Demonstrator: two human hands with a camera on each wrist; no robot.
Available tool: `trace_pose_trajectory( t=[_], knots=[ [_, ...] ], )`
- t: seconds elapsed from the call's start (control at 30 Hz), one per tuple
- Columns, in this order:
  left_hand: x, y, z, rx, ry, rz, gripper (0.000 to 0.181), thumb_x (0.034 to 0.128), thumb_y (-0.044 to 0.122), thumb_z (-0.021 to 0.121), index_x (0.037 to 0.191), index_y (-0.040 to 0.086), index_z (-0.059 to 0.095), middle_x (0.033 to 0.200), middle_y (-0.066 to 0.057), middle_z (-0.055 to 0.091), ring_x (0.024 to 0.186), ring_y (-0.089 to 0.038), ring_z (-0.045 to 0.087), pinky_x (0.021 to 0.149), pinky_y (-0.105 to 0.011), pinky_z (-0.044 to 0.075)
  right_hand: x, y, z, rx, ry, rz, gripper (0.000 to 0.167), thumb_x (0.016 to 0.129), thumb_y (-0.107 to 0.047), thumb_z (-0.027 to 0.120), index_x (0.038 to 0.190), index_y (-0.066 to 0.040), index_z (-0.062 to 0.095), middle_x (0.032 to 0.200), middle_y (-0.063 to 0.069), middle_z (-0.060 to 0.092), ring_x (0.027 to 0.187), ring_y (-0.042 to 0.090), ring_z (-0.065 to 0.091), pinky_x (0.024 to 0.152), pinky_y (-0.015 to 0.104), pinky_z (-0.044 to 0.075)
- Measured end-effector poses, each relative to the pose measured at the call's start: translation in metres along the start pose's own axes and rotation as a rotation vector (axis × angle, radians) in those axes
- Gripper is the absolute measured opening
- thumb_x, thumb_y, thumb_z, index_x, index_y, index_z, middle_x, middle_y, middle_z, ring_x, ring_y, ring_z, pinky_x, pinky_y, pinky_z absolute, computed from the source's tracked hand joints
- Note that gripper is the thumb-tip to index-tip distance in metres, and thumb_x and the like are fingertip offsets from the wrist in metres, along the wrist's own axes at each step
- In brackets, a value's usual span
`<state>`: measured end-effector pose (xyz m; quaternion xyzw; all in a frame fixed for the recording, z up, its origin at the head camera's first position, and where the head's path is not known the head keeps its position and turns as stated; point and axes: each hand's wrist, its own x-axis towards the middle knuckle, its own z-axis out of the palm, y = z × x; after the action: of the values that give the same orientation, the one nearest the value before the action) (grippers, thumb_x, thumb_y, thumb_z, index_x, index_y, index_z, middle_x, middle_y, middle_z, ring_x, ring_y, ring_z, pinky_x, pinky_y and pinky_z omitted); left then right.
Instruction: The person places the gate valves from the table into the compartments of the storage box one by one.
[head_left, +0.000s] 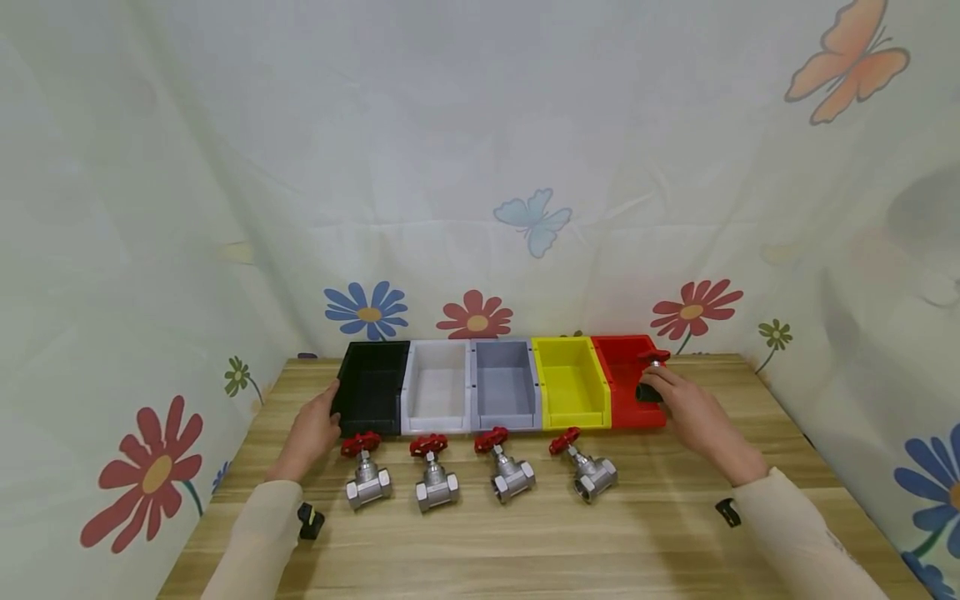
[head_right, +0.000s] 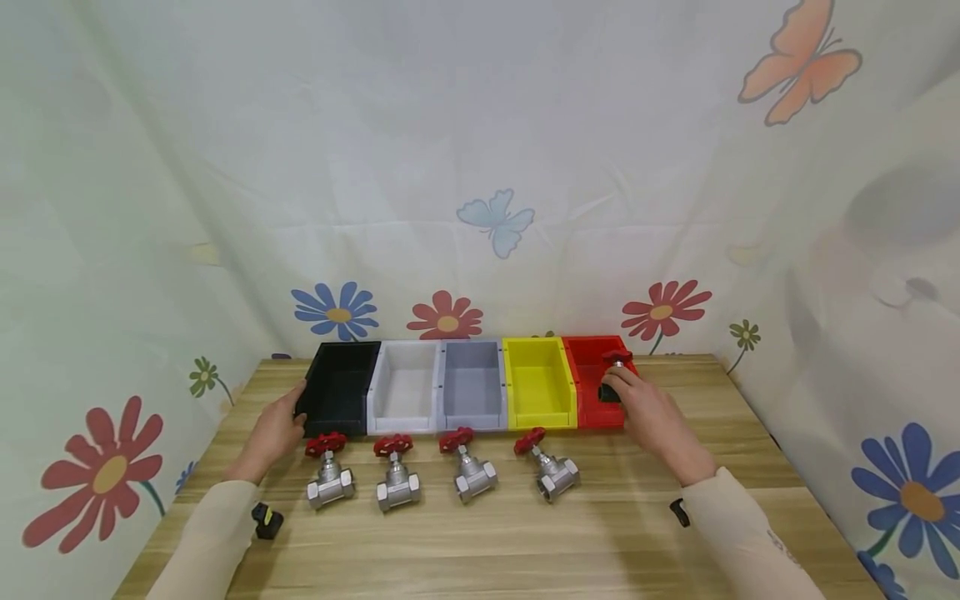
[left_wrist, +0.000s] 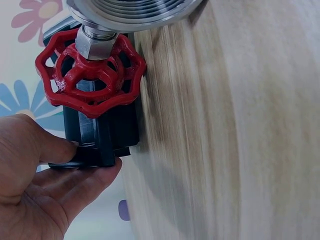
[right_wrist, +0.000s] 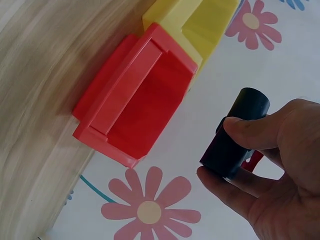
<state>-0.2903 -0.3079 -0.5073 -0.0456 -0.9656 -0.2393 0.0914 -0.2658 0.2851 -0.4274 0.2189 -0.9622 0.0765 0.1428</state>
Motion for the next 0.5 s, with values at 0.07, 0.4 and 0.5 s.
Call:
trace_pose_trajectory(
  t=[0.07,0.4,0.5],
  knots=[
    [0.000,0.000,0.001,-0.003,-0.004,-0.002,0.064,0.0908,-0.005,0.053,0.150,-0.009,0.028,0.141,-0.038,0.044,0.124,-0.052,0.049,0.100,-0.061,0.043,0.003,0.003,0.001,0.002,-0.013,0.016,0.054,0.076,0.009,0.075,0.127,0.000,0.061,0.132,0.023,0.058,0.110,0.042,0.062,0.088,0.055,0.054],
    [-0.001,0.000,0.001,-0.004,0.003,-0.004,0.065,0.0906,-0.005,0.053,0.150,-0.008,0.028,0.142,-0.037,0.043,0.124,-0.051,0.050,0.100,-0.061,0.043,0.018,0.016,0.007,0.029,-0.026,0.013,0.055,0.075,0.012,0.074,0.127,0.000,0.060,0.133,0.023,0.057,0.111,0.042,0.061,0.090,0.055,0.052],
    [-0.002,0.000,0.000,0.000,0.004,-0.004,0.065,0.0906,-0.005,0.053,0.150,-0.008,0.028,0.142,-0.037,0.043,0.124,-0.051,0.049,0.100,-0.061,0.043,0.025,0.018,0.007,0.029,-0.021,0.008,0.054,0.075,0.012,0.073,0.126,0.000,0.060,0.132,0.022,0.058,0.109,0.041,0.061,0.091,0.055,0.052]
  ],
)
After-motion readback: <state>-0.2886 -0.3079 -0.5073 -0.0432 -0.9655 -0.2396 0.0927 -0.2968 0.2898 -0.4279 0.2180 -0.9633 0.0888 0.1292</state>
